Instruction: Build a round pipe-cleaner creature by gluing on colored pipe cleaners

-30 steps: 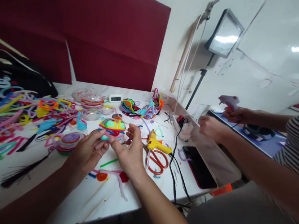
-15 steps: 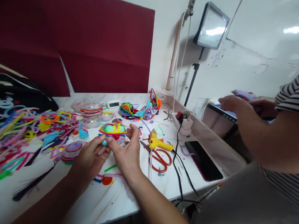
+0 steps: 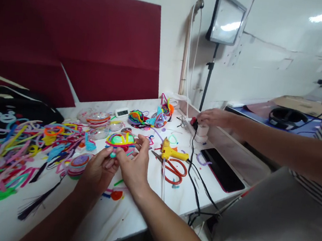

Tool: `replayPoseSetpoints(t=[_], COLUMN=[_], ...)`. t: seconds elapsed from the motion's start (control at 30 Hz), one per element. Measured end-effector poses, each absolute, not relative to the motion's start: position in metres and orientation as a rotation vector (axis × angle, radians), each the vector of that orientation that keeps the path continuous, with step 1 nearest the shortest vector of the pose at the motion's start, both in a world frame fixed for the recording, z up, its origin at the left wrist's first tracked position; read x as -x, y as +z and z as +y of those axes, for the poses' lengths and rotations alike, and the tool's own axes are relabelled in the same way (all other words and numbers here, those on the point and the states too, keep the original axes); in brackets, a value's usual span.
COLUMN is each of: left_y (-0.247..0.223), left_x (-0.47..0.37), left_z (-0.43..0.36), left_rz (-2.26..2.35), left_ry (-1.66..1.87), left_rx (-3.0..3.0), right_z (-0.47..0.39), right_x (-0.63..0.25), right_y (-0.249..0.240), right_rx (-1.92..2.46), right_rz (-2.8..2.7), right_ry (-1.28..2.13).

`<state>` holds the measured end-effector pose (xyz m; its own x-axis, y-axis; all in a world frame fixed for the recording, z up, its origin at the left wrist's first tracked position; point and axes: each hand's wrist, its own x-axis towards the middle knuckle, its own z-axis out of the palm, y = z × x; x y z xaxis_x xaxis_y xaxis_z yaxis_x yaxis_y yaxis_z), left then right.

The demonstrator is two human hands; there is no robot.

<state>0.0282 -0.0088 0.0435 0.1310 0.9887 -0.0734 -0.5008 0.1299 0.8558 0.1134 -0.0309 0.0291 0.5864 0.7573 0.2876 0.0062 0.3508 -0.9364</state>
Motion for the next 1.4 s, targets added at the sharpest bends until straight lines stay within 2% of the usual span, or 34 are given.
replayPoseSetpoints(t=[0.63,1.1,1.27,1.4], left_y=[0.041,0.041,0.046,0.046], left_x=[-0.029,-0.029,-0.03,-0.029], left_z=[-0.01,-0.007,-0.009,-0.008], left_rz=[0.729,0.72,0.739,0.764], left_ry=[1.238,1.231,1.255,1.283], left_rx=[-0.82,-0.753,-0.65,-0.622], right_z=[-0.032,-0.031,-0.044,-0.071], right_x=[-0.11,-0.114,-0.134,-0.177], right_y=[0.029,0.031,0.036,0.034], right_rx=[1.117,1.11,1.128,1.229], right_rz=[-0.826,-0.816,-0.88,-1.016], right_ry=[0.482,0.595,0.619,0.461])
